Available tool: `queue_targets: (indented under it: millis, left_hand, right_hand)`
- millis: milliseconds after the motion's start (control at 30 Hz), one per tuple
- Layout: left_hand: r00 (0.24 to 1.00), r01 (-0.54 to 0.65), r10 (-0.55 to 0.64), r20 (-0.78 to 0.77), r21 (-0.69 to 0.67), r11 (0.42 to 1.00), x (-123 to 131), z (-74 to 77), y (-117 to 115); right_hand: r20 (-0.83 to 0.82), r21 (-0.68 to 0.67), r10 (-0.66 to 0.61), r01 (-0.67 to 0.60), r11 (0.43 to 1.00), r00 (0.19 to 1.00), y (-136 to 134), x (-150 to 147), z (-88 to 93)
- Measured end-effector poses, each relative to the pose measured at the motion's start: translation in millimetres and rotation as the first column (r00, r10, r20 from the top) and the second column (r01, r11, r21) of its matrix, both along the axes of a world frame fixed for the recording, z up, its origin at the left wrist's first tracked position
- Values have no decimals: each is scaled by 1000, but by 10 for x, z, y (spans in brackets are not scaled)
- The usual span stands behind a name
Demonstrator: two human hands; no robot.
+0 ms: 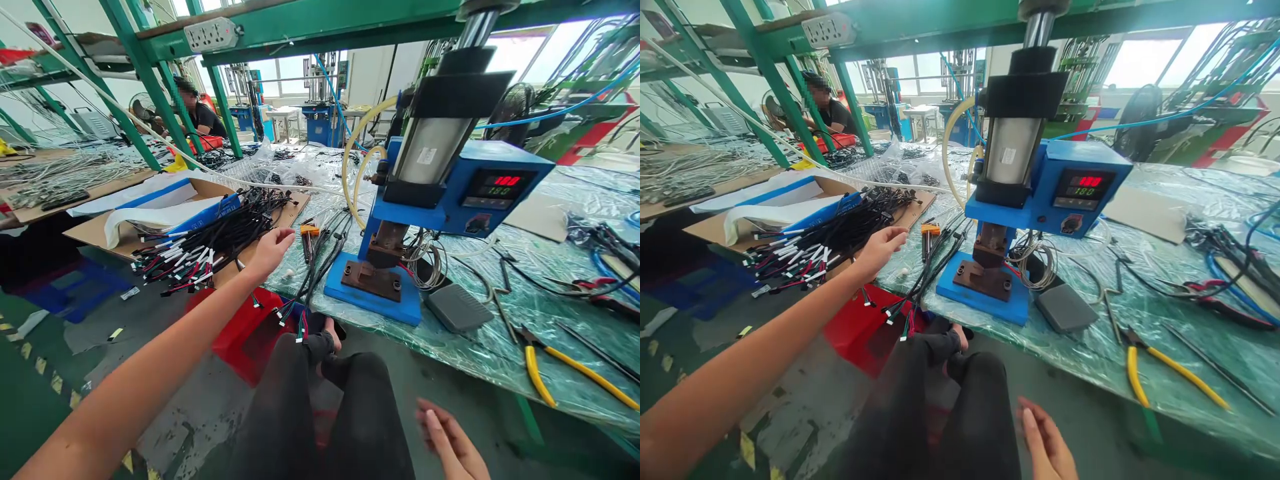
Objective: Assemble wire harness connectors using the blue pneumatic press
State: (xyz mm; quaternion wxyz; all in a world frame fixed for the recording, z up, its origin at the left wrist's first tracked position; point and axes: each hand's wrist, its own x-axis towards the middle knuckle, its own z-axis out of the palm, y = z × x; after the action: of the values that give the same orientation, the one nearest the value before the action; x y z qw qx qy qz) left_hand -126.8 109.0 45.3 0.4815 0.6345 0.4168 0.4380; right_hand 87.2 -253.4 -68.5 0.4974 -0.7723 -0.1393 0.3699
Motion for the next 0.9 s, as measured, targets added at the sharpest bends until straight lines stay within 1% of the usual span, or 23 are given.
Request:
queue_targets:
  millis: [100,200,300,367,433,500,567,633,767,833,900]
  left_hand:
    - [997,-27,29,-72,25,999,-299,-91,-223]
    - [991,-37,43,-126,49,998,-504,-168,-428]
    - [984,-46,57,-167,68,997,-600,-197,-622]
    - [981,-49,62,-182,77,996,-610,-183,-776]
    - [984,-48,63,-169,88,995,-594,-164,-958]
    - [993,-37,49,-111,105,994,-576,-167,-1148]
    - [999,-22,27,-38,123,992,-579,-210,-1316]
    - [999,-31,30,9,120,992,-611,-291,-1435]
    - [995,-104,104,3,52,993,-735,-448,-1525]
    - [990,-138,139,-24,41,990,-795,-467,-1519]
    - [985,-167,170,-43,66,984,-836,-443,-1495]
  right_hand:
    - [127,-10,53,-52,999,990,166,-128,-251]
    - [202,-3,182,-185,983,962,265,-315,-534]
    - [247,-33,309,-311,950,918,293,-471,-787]
    - [306,-70,347,-343,937,886,303,-510,-888]
    - [343,-92,354,-343,935,870,323,-496,-919]
    - [354,-90,334,-324,942,873,350,-459,-899]
    - [368,-87,320,-310,947,873,374,-426,-867]
    - [383,-94,320,-308,947,867,388,-412,-851]
    - [398,-107,337,-321,941,853,386,-417,-879]
    - [403,-105,339,-325,940,850,382,-419,-900]
    - [406,-110,342,-326,939,847,380,-419,-912]
